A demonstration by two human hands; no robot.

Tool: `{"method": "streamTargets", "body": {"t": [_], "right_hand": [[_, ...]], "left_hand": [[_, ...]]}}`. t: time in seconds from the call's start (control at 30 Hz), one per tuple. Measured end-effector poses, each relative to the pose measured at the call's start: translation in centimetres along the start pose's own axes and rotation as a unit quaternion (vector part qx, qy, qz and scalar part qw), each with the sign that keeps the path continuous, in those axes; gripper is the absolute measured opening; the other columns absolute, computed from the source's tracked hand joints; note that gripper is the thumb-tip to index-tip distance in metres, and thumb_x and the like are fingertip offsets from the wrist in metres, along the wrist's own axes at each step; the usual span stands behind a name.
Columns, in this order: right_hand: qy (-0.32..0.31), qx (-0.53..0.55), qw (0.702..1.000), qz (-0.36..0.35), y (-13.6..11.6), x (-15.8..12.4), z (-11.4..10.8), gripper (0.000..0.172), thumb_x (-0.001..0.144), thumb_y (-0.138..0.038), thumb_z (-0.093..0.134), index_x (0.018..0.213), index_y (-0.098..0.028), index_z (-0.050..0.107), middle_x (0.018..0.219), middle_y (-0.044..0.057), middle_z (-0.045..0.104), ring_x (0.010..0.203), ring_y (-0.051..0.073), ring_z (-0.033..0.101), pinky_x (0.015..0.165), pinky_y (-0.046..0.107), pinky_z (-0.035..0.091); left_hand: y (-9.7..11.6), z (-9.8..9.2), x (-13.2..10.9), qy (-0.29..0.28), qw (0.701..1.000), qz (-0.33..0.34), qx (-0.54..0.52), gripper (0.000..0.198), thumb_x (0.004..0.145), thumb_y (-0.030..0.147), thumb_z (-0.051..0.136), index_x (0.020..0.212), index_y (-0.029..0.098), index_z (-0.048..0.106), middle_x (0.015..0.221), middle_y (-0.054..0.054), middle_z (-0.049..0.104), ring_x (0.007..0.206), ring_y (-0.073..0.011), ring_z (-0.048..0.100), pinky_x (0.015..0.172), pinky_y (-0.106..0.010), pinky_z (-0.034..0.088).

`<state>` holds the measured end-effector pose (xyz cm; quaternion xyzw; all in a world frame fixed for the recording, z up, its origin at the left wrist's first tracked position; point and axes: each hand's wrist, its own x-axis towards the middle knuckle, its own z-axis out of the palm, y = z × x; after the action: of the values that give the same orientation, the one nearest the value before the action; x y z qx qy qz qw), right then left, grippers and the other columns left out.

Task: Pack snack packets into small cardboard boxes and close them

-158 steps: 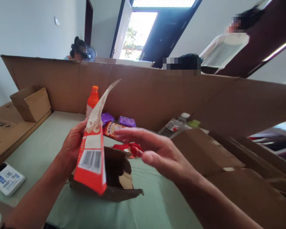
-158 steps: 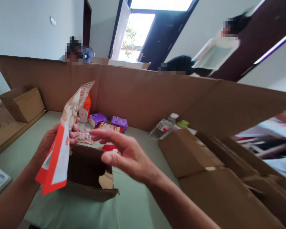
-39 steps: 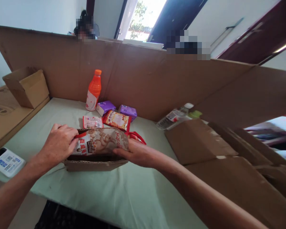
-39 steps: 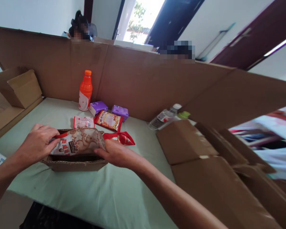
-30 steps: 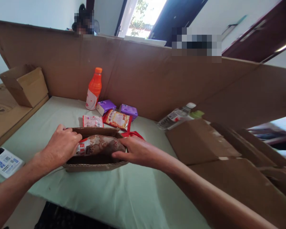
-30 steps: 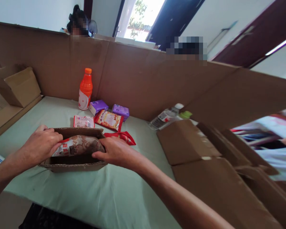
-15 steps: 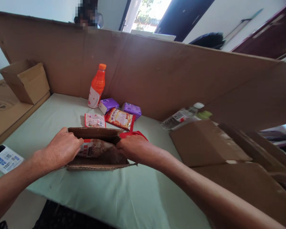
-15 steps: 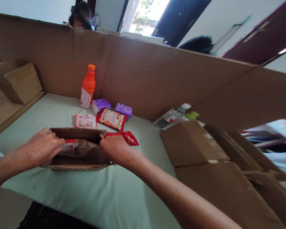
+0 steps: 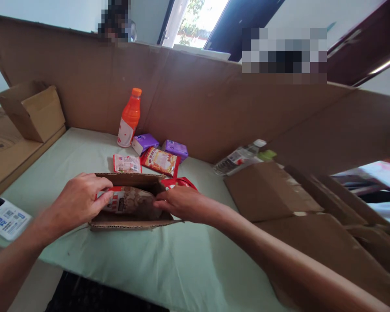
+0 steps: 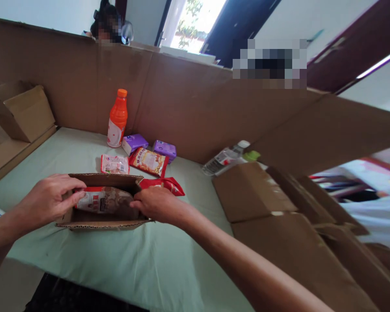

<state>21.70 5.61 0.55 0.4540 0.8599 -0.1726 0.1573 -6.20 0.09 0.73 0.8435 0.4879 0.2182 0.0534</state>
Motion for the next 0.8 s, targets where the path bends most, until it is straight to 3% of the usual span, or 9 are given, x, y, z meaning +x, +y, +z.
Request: {"method": "streamTargets", "body": {"t": [0.1,0.17,0.23,0.3,0.37,0.43,0.5,0.63,0.8], "right_hand": [[0.141,0.097,0.985,0.016,0.6,-2.8,-0.1,0.042,0.102,-0.042,0.042,0.099,-0.020,0.078,0.083,0.006,0.076,0.074,0.019,0.068,0.064,0.027,0.044],[0.225,0.169,0.959,0.018,1.5,-5.0,0.5,0.045,0.101,-0.049,0.043,0.106,-0.020,0.077,0.092,0.008,0.078,0.075,0.020,0.069,0.066,0.028,0.050],[0.265,0.206,0.942,0.011,2.8,-6.8,1.9,0.050,0.097,-0.058,0.051,0.122,-0.021,0.073,0.112,0.011,0.076,0.086,0.023,0.072,0.074,0.032,0.056],[0.263,0.208,0.942,-0.016,3.9,-7.3,3.6,0.070,0.088,-0.068,0.061,0.141,-0.021,0.060,0.134,0.015,0.067,0.107,0.029,0.070,0.088,0.040,0.058],[0.251,0.202,0.945,-0.053,4.4,-6.5,5.3,0.096,0.080,-0.075,0.067,0.155,-0.021,0.042,0.150,0.019,0.053,0.129,0.034,0.059,0.102,0.049,0.053],[0.244,0.204,0.943,-0.093,4.2,-4.7,6.7,0.105,0.078,-0.077,0.067,0.160,-0.021,0.033,0.157,0.020,0.044,0.140,0.036,0.049,0.110,0.054,0.046],[0.253,0.215,0.934,-0.129,3.6,-2.7,7.7,0.094,0.085,-0.073,0.062,0.158,-0.020,0.036,0.156,0.019,0.045,0.143,0.035,0.045,0.115,0.056,0.040],[0.314,0.272,0.894,-0.169,2.4,-0.7,9.4,0.068,0.096,-0.059,0.056,0.153,-0.025,0.044,0.151,0.014,0.054,0.141,0.032,0.049,0.116,0.056,0.040],[0.427,0.402,0.804,-0.097,1.2,-0.2,11.6,0.042,0.102,-0.041,0.054,0.141,-0.027,0.053,0.127,0.009,0.071,0.117,0.026,0.068,0.097,0.044,0.057]], "left_hand": [[0.3,-0.4,-1.6,0.142,0.988,-0.008,-0.064,0.016,0.097,0.026,0.054,0.100,0.020,0.069,0.098,-0.004,0.076,0.092,-0.0204,0.070,0.086,-0.036,0.054],[0.4,0.0,-3.6,0.202,0.974,-0.031,-0.093,0.013,0.097,0.026,0.057,0.105,0.023,0.066,0.114,-0.005,0.072,0.106,-0.0214,0.068,0.096,-0.039,0.053],[0.3,1.2,-5.8,0.215,0.967,-0.058,-0.120,0.020,0.097,0.031,0.058,0.117,0.026,0.062,0.137,-0.008,0.061,0.125,-0.0258,0.060,0.106,-0.045,0.049],[0.3,2.8,-7.7,0.198,0.967,-0.074,-0.140,0.037,0.097,0.041,0.058,0.132,0.028,0.055,0.152,-0.010,0.047,0.139,-0.0312,0.049,0.113,-0.051,0.045],[0.3,4.4,-8.7,0.182,0.970,-0.078,-0.143,0.055,0.095,0.048,0.060,0.144,0.028,0.044,0.157,-0.014,0.041,0.144,-0.0338,0.043,0.116,-0.054,0.042],[0.5,5.6,-8.9,0.195,0.970,-0.086,-0.121,0.067,0.094,0.046,0.063,0.151,0.026,0.035,0.154,-0.016,0.046,0.142,-0.0327,0.047,0.116,-0.052,0.043],[0.6,6.3,-8.4,0.212,0.968,-0.094,-0.091,0.066,0.096,0.038,0.063,0.153,0.024,0.033,0.145,-0.015,0.056,0.135,-0.0296,0.055,0.112,-0.049,0.048],[0.5,6.7,-7.3,0.208,0.975,-0.055,-0.059,0.043,0.098,0.029,0.061,0.139,0.023,0.048,0.118,-0.009,0.072,0.117,-0.0241,0.067,0.103,-0.041,0.056],[0.2,7.0,-7.0,0.217,0.971,-0.078,-0.061,0.045,0.099,0.034,0.059,0.140,0.020,0.048,0.115,-0.011,0.073,0.107,-0.0241,0.072,0.098,-0.041,0.059]]}}
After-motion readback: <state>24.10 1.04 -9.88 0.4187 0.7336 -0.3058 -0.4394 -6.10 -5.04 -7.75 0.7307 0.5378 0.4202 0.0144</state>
